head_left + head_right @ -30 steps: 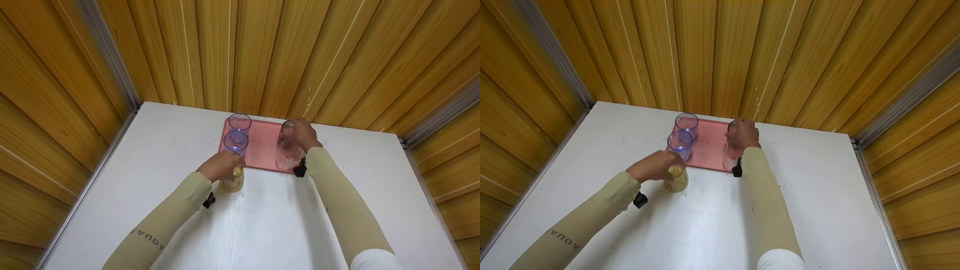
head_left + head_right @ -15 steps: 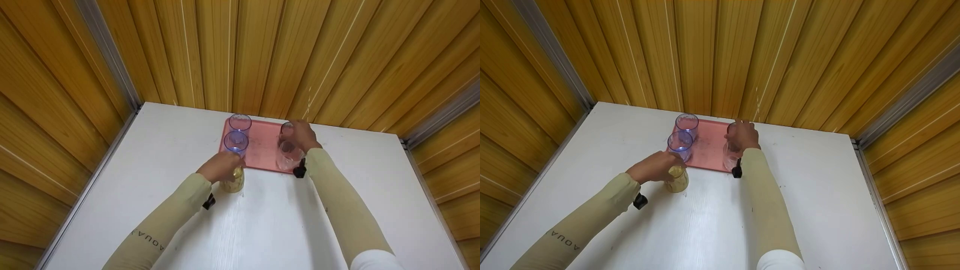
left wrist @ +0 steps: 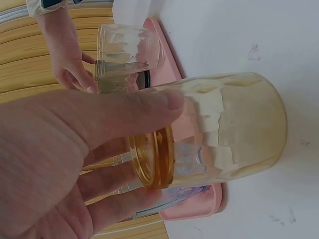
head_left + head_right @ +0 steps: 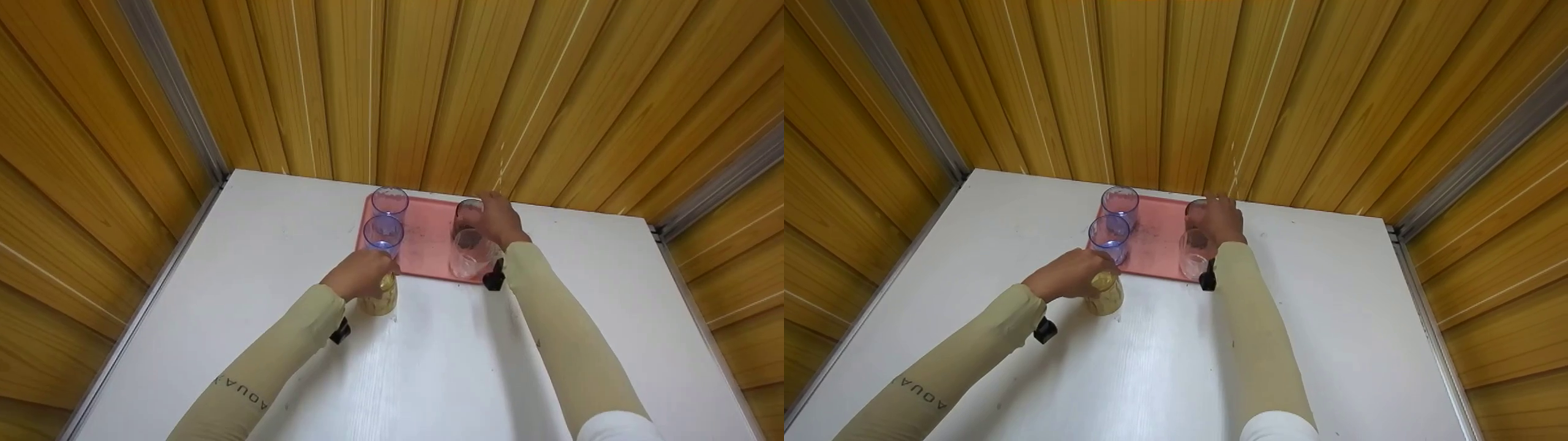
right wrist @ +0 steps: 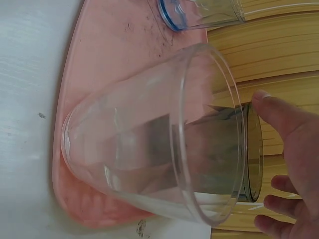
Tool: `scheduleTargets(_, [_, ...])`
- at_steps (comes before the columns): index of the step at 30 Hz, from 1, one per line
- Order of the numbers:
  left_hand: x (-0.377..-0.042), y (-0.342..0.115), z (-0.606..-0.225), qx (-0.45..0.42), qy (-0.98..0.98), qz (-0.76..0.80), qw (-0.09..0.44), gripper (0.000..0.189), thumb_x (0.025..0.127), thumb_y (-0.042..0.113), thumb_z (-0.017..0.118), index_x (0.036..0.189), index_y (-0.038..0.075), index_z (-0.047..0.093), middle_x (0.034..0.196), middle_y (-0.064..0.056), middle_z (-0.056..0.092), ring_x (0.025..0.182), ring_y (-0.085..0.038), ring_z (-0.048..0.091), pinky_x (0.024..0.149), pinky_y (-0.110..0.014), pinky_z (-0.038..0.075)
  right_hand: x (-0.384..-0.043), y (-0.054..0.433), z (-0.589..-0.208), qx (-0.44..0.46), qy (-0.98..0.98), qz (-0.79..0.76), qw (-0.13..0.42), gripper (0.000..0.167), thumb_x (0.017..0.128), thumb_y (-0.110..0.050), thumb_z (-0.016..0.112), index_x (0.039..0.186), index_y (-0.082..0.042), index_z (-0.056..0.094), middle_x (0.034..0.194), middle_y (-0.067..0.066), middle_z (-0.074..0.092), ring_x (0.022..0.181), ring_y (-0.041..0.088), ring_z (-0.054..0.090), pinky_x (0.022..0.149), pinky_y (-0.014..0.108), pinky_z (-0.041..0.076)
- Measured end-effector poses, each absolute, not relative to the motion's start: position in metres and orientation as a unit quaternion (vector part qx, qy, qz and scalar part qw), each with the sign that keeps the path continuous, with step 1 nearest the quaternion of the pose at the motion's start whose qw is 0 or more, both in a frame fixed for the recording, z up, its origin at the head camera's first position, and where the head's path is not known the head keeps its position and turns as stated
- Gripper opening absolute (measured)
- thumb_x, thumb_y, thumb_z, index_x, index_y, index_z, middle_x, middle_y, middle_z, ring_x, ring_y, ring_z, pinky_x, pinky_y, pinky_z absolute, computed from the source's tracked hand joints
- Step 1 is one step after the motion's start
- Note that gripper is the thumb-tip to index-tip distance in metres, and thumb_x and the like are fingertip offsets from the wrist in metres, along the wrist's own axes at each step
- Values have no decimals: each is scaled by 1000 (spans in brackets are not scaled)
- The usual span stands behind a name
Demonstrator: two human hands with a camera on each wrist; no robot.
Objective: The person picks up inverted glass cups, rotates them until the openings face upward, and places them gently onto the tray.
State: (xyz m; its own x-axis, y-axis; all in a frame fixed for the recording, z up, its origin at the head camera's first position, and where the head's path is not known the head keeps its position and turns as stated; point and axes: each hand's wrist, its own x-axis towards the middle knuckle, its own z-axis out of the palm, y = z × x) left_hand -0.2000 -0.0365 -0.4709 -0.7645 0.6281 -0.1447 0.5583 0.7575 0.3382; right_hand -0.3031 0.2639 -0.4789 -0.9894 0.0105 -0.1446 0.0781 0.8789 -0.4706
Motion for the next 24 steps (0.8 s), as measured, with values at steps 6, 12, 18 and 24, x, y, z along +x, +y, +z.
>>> scheduleTargets(6, [-202,-38,-472,314,928,146,138,50,73,-1,80,119,15,69,119,-3,69,110,-21,65,92,-36,56,-300,270,-476,11,969,-238,62,82,89,-46,65,152,-11,27,155,20,29,141,41,32,113,60,31])
scheduleTargets(12, [-202,-39,-472,318,926,145,140,50,73,-1,80,120,16,69,120,-3,69,109,-22,65,91,-36,56,-297,273,-476,10,968,-243,58,83,88,-48,65,152,-11,27,154,19,32,141,40,32,113,59,31])
scheduleTargets(18, [-202,-43,-471,307,925,163,153,51,73,0,80,120,16,69,120,-3,68,110,-22,65,90,-38,57,-291,268,-475,-1,969,-243,43,81,88,-47,65,151,-10,29,155,20,30,142,40,30,114,59,30])
scheduleTargets(24, [-204,-43,-471,323,926,139,136,51,73,1,81,121,14,68,118,-4,68,108,-22,65,92,-38,56,-289,265,-473,-14,967,-252,26,78,87,-42,69,148,-9,33,152,18,35,140,37,34,113,57,32])
